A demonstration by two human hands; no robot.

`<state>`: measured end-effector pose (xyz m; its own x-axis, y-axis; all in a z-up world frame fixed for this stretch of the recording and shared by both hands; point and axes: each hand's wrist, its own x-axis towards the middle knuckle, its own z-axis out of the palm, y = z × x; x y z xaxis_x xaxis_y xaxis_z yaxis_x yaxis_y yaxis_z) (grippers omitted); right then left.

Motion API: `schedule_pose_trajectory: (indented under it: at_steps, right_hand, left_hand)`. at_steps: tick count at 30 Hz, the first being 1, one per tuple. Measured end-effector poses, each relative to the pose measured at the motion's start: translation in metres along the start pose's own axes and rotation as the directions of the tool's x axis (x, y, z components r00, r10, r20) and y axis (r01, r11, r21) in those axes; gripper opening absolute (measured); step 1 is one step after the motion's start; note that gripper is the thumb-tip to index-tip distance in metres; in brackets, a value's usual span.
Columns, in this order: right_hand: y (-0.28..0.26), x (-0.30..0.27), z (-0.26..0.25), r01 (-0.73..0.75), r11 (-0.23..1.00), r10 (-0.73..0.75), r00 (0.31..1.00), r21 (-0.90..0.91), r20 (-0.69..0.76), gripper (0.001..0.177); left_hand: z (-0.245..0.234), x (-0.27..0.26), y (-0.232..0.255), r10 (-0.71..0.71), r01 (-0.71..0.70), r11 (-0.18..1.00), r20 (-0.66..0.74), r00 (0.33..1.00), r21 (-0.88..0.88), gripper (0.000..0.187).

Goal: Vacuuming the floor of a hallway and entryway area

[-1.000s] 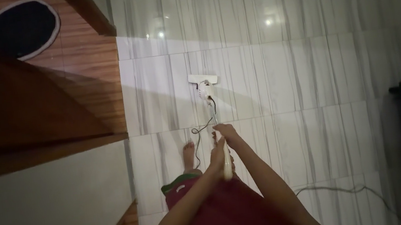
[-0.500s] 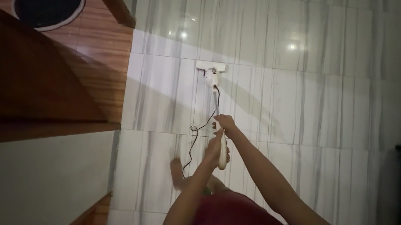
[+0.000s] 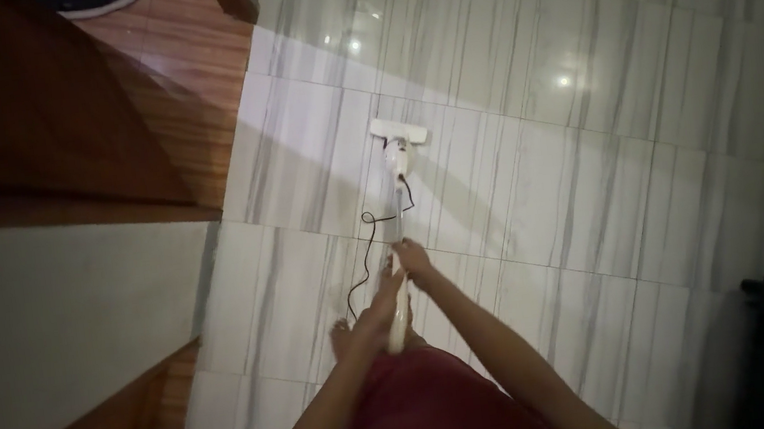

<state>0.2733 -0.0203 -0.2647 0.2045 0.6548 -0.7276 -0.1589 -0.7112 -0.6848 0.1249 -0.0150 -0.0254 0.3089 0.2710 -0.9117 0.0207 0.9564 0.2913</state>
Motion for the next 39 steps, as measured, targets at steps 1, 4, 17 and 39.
schedule_pose_trajectory:
  at_steps: [1, 4, 17, 39]
  right_hand:
    - [0.002, -0.013, 0.013, -0.032, 0.998, 0.033, 0.999, 0.06, -0.025, 0.041]
    - [-0.027, -0.084, 0.045, -0.138, 0.976, 0.145, 0.989, 0.168, -0.027, 0.045]
    - [0.102, -0.154, 0.182, 0.042, 0.966, 0.01, 0.98, -0.253, 0.199, 0.032]
    - [0.115, -0.167, 0.283, 0.342, 0.876, -0.295, 0.938, -0.34, 0.184, 0.088]
  left_hand:
    - [-0.011, -0.015, -0.001, -0.029, 0.029, 0.999, 0.003, 1.0, 0.025, 0.048]
    - [-0.032, -0.059, -0.009, -0.084, 0.083, 0.994, 0.013, 0.996, 0.076, 0.061]
    - [-0.167, -0.154, -0.041, -0.301, 0.282, 0.93, 0.049, 0.952, 0.235, 0.067]
    - [-0.25, -0.187, -0.021, -0.348, 0.298, 0.762, -0.025, 0.937, 0.575, 0.07]
